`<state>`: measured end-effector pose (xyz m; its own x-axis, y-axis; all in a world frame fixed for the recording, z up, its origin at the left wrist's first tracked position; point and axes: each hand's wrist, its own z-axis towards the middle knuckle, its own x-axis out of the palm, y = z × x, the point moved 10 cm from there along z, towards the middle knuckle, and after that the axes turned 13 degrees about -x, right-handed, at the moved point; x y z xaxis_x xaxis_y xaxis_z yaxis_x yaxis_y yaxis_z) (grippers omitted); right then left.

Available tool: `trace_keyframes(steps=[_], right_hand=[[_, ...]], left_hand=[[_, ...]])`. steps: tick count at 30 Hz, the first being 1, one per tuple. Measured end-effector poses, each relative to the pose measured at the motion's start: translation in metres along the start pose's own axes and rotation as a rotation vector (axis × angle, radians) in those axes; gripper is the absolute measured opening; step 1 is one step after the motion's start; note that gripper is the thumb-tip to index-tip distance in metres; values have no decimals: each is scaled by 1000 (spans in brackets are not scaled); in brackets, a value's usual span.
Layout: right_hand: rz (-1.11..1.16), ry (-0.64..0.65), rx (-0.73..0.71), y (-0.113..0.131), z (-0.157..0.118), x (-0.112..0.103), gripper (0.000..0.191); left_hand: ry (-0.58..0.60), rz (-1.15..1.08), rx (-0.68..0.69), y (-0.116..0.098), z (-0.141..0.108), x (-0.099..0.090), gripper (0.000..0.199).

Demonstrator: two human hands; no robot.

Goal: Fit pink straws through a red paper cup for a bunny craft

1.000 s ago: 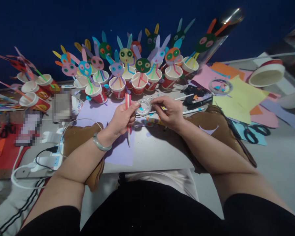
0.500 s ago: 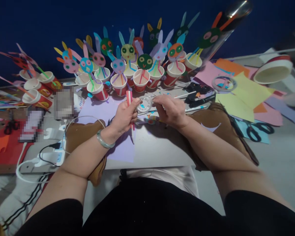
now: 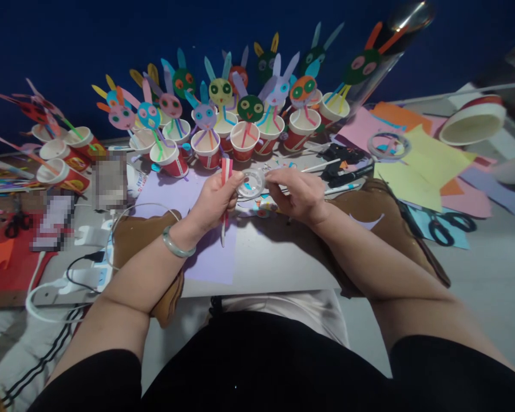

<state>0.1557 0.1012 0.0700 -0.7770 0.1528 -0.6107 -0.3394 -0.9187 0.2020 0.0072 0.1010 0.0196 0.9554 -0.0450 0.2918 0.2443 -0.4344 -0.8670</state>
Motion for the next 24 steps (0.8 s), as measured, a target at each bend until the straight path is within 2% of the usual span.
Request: trace_keyframes(steps=[4, 8, 11, 14, 17, 21, 24], right_hand=[[21, 44, -34, -3, -2, 3, 20], [66, 77, -191, 9, -2, 7, 13], [27, 100, -344, 29, -1, 10, 10], [-99, 122, -474, 48, 1, 10, 8], [-182, 124, -548, 60, 1, 9, 11], [-145, 140, -536, 59, 0, 11, 11], [-21, 108, -375, 43, 3, 8, 12]], left_hand=[[12, 24, 5, -2, 1, -3, 32], [112, 107, -97, 1, 0, -2, 32], [218, 168, -199, 10, -1, 3, 42], [285, 216, -289, 21, -2, 8, 61], [348, 318, -313, 27, -4, 12, 71], [403, 428, -314, 30, -6, 13, 68], [408, 430, -248, 25, -5, 16, 64]])
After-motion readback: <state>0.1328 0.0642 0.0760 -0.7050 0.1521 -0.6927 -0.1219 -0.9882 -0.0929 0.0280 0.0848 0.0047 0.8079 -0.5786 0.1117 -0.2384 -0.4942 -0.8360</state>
